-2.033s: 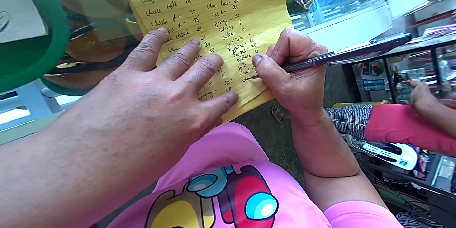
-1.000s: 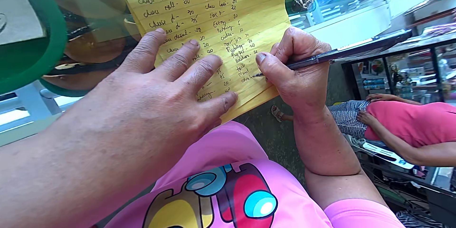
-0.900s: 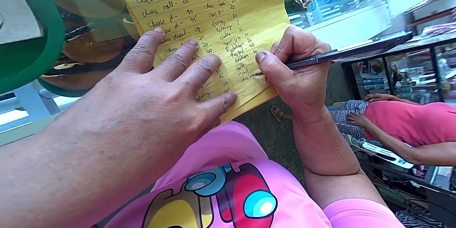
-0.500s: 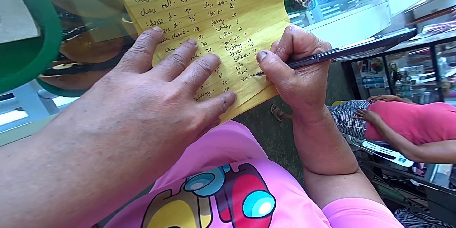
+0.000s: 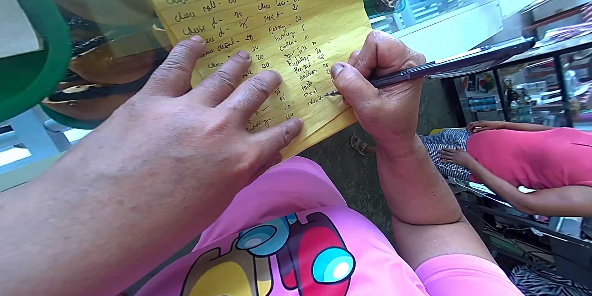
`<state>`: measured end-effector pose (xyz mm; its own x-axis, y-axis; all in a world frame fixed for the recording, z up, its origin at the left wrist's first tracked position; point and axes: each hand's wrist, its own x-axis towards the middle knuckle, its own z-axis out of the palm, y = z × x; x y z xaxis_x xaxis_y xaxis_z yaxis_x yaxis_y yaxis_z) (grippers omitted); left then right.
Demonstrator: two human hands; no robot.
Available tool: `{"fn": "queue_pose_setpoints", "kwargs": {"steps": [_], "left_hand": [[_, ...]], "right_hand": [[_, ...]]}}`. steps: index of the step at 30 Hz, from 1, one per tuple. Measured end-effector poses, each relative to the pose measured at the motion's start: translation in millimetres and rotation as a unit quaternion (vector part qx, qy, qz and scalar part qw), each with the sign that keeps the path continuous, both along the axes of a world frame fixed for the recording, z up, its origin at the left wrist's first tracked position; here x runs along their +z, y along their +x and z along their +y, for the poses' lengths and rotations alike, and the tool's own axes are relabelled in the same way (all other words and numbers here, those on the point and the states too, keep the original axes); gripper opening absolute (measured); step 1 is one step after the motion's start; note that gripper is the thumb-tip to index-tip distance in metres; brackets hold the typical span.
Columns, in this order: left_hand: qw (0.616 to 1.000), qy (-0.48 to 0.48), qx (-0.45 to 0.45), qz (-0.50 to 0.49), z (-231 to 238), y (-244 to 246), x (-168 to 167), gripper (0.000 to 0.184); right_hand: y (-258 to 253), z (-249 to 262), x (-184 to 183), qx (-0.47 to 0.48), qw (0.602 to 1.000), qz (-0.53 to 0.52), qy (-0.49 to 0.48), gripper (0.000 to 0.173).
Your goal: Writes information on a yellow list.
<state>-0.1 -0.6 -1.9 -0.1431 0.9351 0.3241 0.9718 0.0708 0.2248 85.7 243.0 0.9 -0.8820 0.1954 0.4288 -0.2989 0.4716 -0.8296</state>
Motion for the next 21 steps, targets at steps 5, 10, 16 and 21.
{"fn": "queue_pose_setpoints", "kwargs": {"steps": [5,10,16,21], "left_hand": [[1.000,0.003,0.002,0.002,-0.3,0.1,-0.9,0.045],[1.000,-0.004,0.003,0.005,0.2,0.7,1.4,0.045],[1.000,0.002,0.003,0.002,0.3,0.3,-0.2,0.045],[1.000,0.009,0.006,0.003,0.8,1.1,-2.3,0.043]], "right_hand": [[-0.5,0.8,0.8,0.003,1.000,-0.001,0.001,0.032],[-0.3,2.3,1.6,0.011,1.000,-0.001,0.009,0.032],[0.8,-1.0,2.9,-0.014,1.000,-0.003,0.007,0.032],[-0.5,13.4,4.6,-0.006,0.999,0.006,-0.034,0.031]]}}
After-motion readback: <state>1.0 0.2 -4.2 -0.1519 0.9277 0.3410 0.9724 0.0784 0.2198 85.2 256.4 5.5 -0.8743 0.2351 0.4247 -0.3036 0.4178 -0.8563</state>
